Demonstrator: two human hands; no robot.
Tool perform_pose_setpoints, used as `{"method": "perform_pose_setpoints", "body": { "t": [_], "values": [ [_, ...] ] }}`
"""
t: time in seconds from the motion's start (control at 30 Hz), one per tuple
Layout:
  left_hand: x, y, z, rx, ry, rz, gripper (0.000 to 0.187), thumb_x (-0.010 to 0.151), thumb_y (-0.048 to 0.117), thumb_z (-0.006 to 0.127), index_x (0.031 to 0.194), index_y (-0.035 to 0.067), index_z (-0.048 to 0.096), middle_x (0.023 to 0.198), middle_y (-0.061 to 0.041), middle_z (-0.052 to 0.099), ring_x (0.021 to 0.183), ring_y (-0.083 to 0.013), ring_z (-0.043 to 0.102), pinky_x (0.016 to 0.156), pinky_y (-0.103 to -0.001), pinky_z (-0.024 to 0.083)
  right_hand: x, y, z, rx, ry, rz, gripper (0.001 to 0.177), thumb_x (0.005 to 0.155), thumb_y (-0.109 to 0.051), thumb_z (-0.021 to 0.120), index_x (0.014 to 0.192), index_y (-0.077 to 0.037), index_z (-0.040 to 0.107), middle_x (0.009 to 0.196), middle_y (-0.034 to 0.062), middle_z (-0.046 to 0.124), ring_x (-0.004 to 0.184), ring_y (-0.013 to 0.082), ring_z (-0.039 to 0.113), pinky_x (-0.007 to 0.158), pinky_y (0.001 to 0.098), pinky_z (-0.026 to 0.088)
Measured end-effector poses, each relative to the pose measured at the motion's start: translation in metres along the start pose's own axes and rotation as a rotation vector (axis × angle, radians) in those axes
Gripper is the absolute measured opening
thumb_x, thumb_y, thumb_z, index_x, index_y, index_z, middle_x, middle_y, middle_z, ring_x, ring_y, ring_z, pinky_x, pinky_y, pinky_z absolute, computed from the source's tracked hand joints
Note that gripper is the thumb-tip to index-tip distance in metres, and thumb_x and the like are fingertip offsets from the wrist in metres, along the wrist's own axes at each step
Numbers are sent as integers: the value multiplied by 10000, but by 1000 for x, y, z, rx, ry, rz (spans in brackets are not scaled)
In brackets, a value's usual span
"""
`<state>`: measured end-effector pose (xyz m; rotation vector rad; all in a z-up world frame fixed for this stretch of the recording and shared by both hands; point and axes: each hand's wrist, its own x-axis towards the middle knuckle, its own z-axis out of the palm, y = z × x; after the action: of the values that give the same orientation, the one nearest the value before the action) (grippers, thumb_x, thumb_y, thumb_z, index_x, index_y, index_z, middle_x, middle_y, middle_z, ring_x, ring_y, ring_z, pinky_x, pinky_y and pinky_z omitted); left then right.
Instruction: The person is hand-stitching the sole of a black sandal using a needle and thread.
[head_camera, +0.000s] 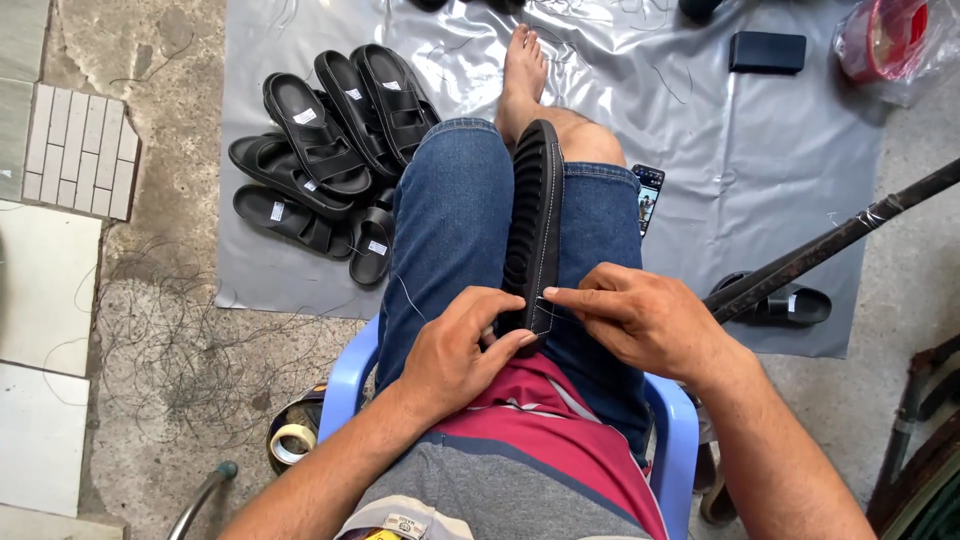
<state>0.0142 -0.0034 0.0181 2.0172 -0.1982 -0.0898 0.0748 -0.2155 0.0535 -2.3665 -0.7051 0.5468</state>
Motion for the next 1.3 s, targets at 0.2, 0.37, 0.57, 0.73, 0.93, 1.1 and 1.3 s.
{"method": "perform_pose_setpoints", "body": {
  "t": [0.2,0.37,0.57,0.73,0.93,1.1,1.3],
  "values": [
    [-3,-3,5,2,68,6,281,760,190,713,1026,151,631,903,-18,637,561,-167,640,439,-252,511,0,2,3,0,-2,-8,338,764,-124,570,1045,-278,677,798,-6,638,644,245,623,551,355,497],
    [-4,-1,5,-40,98,42,252,775,138,691,1020,114,639,894,-59,645,551,-188,641,407,-266,500,2,0,2,39,2,3,352,746,-88,568,1031,-256,690,774,8,647,602,242,622,521,342,497],
    [-6,-4,8,-43,133,66,251,774,131,694,1020,109,650,901,-61,653,549,-177,639,396,-251,493,1,-1,5,41,15,17,352,750,-89,560,1032,-256,689,782,2,651,603,235,624,511,332,498],
    [-3,1,6,-24,150,88,257,776,134,694,1027,100,654,896,-69,659,577,-185,645,419,-256,505,2,-2,4,-39,-8,12,365,743,-98,570,1046,-270,679,782,-2,648,616,235,629,525,341,510],
    [-6,-2,11,64,176,153,243,790,155,684,1025,99,665,912,-82,660,727,-238,673,536,-285,539,1,-21,-3,-262,-39,39,386,743,-140,570,1075,-319,652,786,-23,621,616,221,631,527,348,537],
    [-12,-8,21,124,230,180,232,802,170,675,1026,108,670,926,-64,657,785,-221,669,595,-275,540,-1,-35,3,-430,-56,80,389,772,-163,535,1090,-362,637,748,-53,577,565,166,615,493,303,541],
    [-12,-15,27,175,290,247,225,814,163,651,1032,110,662,933,-56,643,811,-219,664,642,-276,544,-1,-25,17,-435,86,-17,401,736,-104,569,1088,-277,656,790,-18,555,560,212,623,489,332,547]
  ]
}}
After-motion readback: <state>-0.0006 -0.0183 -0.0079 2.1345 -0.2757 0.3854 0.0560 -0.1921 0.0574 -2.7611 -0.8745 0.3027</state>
